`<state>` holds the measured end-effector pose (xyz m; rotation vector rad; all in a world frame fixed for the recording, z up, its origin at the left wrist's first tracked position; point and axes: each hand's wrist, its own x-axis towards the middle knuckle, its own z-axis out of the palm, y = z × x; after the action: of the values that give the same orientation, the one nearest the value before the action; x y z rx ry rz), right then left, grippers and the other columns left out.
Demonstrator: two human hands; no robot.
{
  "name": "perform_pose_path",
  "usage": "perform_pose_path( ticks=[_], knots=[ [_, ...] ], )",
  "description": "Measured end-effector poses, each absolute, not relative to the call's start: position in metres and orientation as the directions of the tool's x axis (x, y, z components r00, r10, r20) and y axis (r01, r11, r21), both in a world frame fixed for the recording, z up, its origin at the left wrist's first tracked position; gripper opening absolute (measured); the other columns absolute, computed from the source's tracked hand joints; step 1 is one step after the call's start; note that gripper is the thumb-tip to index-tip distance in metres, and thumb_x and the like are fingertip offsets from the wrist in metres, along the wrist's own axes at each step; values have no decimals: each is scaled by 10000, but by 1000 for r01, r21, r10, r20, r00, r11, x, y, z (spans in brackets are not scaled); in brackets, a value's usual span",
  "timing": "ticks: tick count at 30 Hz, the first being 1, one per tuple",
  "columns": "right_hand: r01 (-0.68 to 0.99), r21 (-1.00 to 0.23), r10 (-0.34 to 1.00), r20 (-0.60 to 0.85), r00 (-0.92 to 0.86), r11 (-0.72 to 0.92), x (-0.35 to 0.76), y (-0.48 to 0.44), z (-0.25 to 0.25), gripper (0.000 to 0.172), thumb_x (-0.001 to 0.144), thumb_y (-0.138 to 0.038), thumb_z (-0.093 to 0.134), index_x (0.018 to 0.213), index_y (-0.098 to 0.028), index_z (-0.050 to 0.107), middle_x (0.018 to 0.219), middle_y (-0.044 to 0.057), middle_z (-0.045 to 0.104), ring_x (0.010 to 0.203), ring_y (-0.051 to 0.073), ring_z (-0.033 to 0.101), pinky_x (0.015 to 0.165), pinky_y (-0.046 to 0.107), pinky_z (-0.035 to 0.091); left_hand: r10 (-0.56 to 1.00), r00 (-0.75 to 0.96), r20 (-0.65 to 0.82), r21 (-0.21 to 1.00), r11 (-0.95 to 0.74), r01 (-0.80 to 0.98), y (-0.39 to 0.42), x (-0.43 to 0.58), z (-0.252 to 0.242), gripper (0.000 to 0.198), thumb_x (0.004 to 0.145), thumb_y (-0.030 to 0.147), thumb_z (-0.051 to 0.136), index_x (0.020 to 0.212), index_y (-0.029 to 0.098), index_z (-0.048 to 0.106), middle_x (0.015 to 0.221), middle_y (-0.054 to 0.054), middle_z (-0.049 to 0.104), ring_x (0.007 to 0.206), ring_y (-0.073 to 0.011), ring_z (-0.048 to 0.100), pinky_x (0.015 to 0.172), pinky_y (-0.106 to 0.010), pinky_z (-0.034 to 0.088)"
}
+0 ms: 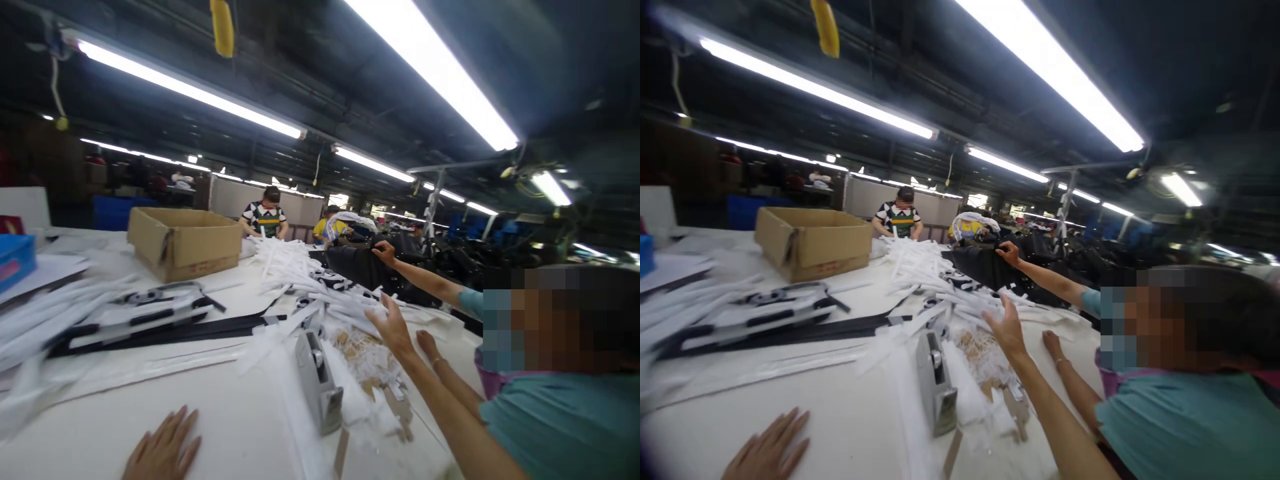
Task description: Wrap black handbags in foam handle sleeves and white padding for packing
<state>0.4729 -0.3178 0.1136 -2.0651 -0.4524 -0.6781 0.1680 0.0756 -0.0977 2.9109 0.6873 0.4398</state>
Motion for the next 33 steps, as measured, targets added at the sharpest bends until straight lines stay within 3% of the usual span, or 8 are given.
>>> perform_pose_path(
  ticks=[6, 10, 14, 17, 20, 22, 27, 33],
  knots=[
    [763, -310, 543, 557, 629, -567, 456, -217, 95, 637, 758, -350, 610, 1347, -152, 468, 1338, 132, 555, 1255, 260, 506, 1061, 402, 393, 473, 860, 191, 154, -880, 450, 53, 158, -68, 506, 893, 327, 382, 1358, 188, 526, 1460, -91, 450, 1373, -271, 393, 1141, -516, 292],
    [786, -230, 597, 539, 594, -574, 450, -178, 89, 552, 744, -236, 621, 1288, -190, 532, 1332, 128, 565, 1250, 295, 491, 1041, 450, 376, 468, 853, 230, 178, -882, 435, 55, 158, -74, 496, 900, 345, 391, 1348, 190, 538, 1456, -91, 454, 1367, -286, 401, 1134, -540, 304],
    [744, -81, 591, 553, 587, -663, 466, -175, 96, 599, 739, -167, 648, 1319, -214, 508, 1444, 146, 466, 1371, 336, 341, 1091, 504, 256, 475, 839, 263, 176, -879, 443, 60, 161, -90, 493, 907, 358, 381, 1348, 204, 539, 1454, -83, 457, 1365, -290, 403, 1133, -551, 298],
    [676, -14, 606, 429, 670, -737, 483, -188, 94, 535, 697, -285, 744, 1205, -227, 587, 1218, 126, 644, 1203, 332, 535, 991, 456, 365, 472, 837, 276, 180, -881, 438, 61, 162, -96, 491, 910, 364, 380, 1348, 209, 539, 1452, -82, 460, 1360, -296, 410, 1127, -556, 306],
    [635, -69, 574, 363, 734, -769, 493, -200, 85, 241, 742, -366, 713, 931, -223, 671, 831, 66, 719, 859, 275, 678, 781, 355, 448, 472, 839, 273, 182, -881, 436, 60, 163, -97, 494, 908, 357, 383, 1353, 206, 532, 1456, -81, 452, 1366, -298, 401, 1126, -564, 303],
    [595, -126, 507, 402, 762, -794, 499, -206, 85, 163, 825, -359, 616, 879, -217, 676, 773, 72, 713, 791, 257, 681, 717, 327, 439, 474, 836, 275, 183, -880, 438, 60, 163, -98, 492, 907, 353, 383, 1352, 208, 533, 1460, -81, 444, 1369, -297, 395, 1131, -566, 293],
    [480, -377, 185, 600, 778, -792, 520, -218, 136, 379, 905, -421, 415, 960, -169, 692, 775, 141, 707, 784, 294, 665, 682, 363, 438, 493, 818, 298, 228, -868, 440, 64, 166, -108, 480, 890, 356, 422, 1338, 242, 550, 1444, -73, 464, 1355, -305, 415, 1127, -569, 306],
    [627, -616, -81, 741, 667, -477, 528, -198, 248, 536, 869, -564, 403, 937, -119, 696, 689, 130, 682, 797, 307, 643, 690, 381, 456, 496, 824, 272, 270, -862, 430, 74, 171, -121, 469, 881, 387, 447, 1330, 297, 550, 1442, -50, 459, 1344, -308, 429, 1124, -573, 316]
  ],
)
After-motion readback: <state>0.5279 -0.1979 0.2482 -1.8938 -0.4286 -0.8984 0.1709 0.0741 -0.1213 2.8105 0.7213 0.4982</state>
